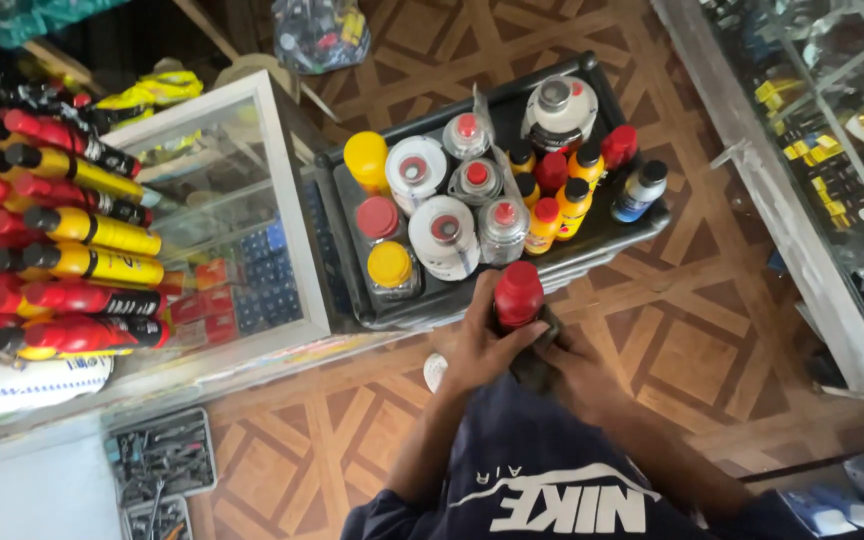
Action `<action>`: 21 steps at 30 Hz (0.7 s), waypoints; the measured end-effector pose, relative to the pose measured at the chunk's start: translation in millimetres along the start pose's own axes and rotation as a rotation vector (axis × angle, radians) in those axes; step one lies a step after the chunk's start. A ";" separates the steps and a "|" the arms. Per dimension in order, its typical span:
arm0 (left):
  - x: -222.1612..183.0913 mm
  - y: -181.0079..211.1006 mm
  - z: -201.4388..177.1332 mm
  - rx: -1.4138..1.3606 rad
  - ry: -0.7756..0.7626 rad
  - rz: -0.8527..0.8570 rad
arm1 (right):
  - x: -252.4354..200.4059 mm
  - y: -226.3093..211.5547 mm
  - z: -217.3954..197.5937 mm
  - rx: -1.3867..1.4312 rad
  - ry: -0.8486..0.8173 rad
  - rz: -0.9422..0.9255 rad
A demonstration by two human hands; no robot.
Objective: Cleaning and organizing various aerosol cans and bottles on a rolling supply tray.
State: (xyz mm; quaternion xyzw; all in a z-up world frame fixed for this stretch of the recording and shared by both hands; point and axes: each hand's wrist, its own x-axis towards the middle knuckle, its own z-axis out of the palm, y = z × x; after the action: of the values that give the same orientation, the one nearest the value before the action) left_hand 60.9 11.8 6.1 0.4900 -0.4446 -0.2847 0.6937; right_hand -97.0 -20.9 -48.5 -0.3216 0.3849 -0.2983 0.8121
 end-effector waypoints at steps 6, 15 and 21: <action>-3.8 4.5 -20.3 -0.060 -0.229 -0.161 | 28.4 -17.0 -50.6 -0.251 0.171 -0.231; -32.1 -59.5 -8.6 -0.728 -0.671 -0.470 | 52.0 -63.7 -18.3 -0.258 -0.543 -0.552; -21.6 -23.6 6.4 0.107 -0.400 -0.352 | 30.8 -71.7 10.3 -0.494 -0.218 -0.608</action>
State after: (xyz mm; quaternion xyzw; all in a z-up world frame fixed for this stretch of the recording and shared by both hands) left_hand 46.6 18.5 -22.4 0.5297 -0.4953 -0.4680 0.5050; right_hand -89.4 -84.5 -2.8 -0.6361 0.2439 -0.3875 0.6211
